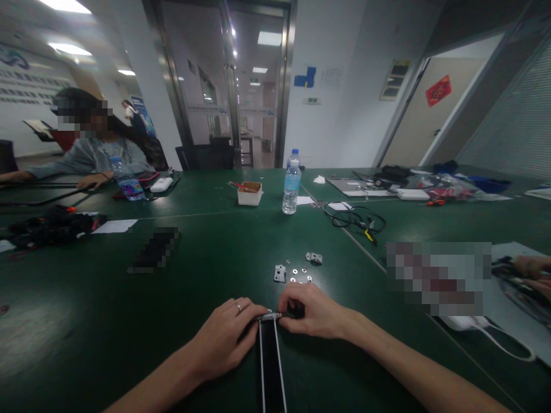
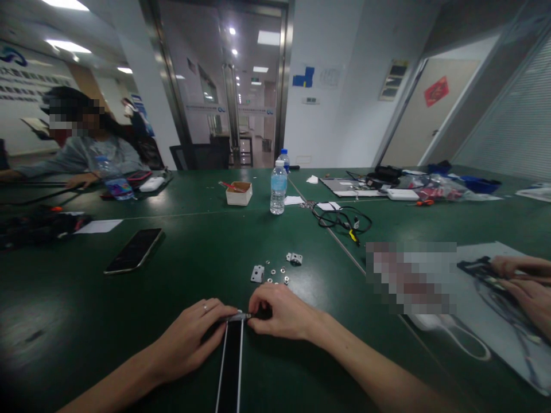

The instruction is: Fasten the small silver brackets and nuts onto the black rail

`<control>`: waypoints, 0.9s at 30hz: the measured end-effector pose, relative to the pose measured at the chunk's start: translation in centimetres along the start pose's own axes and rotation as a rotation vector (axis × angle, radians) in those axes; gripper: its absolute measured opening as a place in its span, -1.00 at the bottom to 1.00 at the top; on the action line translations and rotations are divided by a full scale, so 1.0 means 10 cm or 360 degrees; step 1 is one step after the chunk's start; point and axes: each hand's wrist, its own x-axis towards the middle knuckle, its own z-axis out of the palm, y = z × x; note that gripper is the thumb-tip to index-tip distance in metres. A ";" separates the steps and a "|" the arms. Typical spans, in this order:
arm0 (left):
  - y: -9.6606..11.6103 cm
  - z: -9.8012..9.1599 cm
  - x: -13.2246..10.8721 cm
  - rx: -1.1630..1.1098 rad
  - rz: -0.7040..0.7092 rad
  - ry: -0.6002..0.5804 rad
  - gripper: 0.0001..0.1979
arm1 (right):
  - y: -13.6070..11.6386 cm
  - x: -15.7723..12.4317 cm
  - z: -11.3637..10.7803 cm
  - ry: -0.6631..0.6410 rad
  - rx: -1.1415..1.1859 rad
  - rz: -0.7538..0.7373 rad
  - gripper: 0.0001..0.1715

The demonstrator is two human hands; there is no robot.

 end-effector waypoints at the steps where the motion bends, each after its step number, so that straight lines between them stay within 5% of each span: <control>1: 0.00 0.00 0.00 0.0001 0.0001 -0.0003 -0.69 | 0.00 0.00 0.00 -0.0004 0.0004 0.0006 -0.89; 27: -0.01 0.01 -0.01 0.0016 0.0009 0.0017 -0.70 | -0.06 0.00 0.01 -0.0016 -0.0048 0.0054 -0.89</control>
